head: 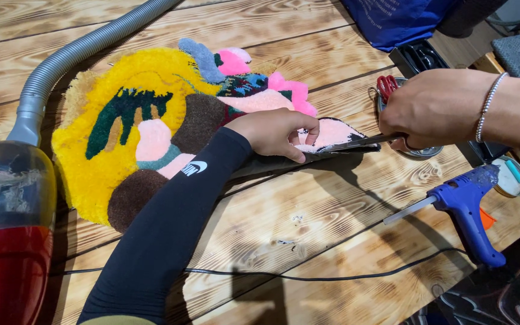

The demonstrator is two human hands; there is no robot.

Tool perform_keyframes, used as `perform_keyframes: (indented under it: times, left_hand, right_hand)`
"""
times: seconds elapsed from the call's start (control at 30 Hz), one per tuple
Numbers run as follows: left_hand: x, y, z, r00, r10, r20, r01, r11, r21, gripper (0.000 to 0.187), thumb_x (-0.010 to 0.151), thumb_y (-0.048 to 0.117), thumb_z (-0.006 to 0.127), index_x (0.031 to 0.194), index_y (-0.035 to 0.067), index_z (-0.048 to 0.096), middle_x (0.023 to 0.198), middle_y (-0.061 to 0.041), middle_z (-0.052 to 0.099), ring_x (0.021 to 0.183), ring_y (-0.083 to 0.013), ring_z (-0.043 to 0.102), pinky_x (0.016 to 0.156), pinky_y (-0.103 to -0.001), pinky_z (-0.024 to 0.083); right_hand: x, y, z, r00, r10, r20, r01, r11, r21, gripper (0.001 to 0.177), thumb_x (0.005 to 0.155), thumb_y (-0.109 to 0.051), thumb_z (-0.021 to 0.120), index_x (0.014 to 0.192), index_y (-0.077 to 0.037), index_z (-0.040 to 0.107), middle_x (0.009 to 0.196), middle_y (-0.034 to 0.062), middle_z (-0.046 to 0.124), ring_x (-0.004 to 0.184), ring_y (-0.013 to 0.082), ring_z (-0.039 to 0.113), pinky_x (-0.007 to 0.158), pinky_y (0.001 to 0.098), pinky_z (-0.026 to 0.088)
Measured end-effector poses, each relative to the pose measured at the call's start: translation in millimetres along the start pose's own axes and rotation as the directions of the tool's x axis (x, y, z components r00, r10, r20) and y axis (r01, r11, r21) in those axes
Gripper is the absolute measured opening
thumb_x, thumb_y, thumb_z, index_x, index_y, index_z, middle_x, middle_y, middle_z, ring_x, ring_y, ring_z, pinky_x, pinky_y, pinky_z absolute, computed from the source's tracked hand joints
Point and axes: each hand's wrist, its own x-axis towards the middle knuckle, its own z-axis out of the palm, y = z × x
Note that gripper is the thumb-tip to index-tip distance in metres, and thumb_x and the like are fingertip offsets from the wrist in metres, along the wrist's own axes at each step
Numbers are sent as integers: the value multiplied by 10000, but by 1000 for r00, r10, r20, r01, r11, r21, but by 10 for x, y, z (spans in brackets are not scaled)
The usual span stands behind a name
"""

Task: The person trims the edges and removes excess backing material from a custom-shaped handmade rug.

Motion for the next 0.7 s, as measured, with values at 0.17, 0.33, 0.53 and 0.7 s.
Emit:
perform_keyframes:
  times: [0.17,0.33,0.53,0.7]
  left_hand:
    - [9,-33,6,1000,24,-8,-24,1000,-8,394,789,312,861,1029,149,594,858,-78,684,868,-215,685,726,-383,525]
    - [8,-16,3,1000,4,-5,-5,1000,-7,404,778,317,867,1028,147,600,851,-80,680,863,-216,682,723,-381,526]
    - [4,-11,-2,1000,-5,-7,6,1000,8,407,779,321,865,1043,153,606,861,-85,677,864,-217,685,727,-382,526]
    - [1,10,-3,1000,-13,-5,13,1000,6,410,777,322,866,1037,149,600,868,-87,680,875,-221,682,725,-383,528]
  right_hand:
    - [-8,-15,-34,996,49,68,-46,998,-46,269,909,-398,663,822,-153,733,728,49,709,757,260,705,743,415,560]
    - [8,-3,21,998,60,27,-59,996,-63,263,890,-414,680,830,-162,725,732,42,712,771,258,707,733,407,566]
    - [-42,-99,-74,998,57,-1,-57,995,-81,242,898,-395,667,847,-168,730,764,40,721,800,265,712,748,411,573]
    - [15,-23,123,999,48,-6,-48,997,-58,249,892,-406,669,865,-165,728,794,57,719,825,288,708,765,421,573]
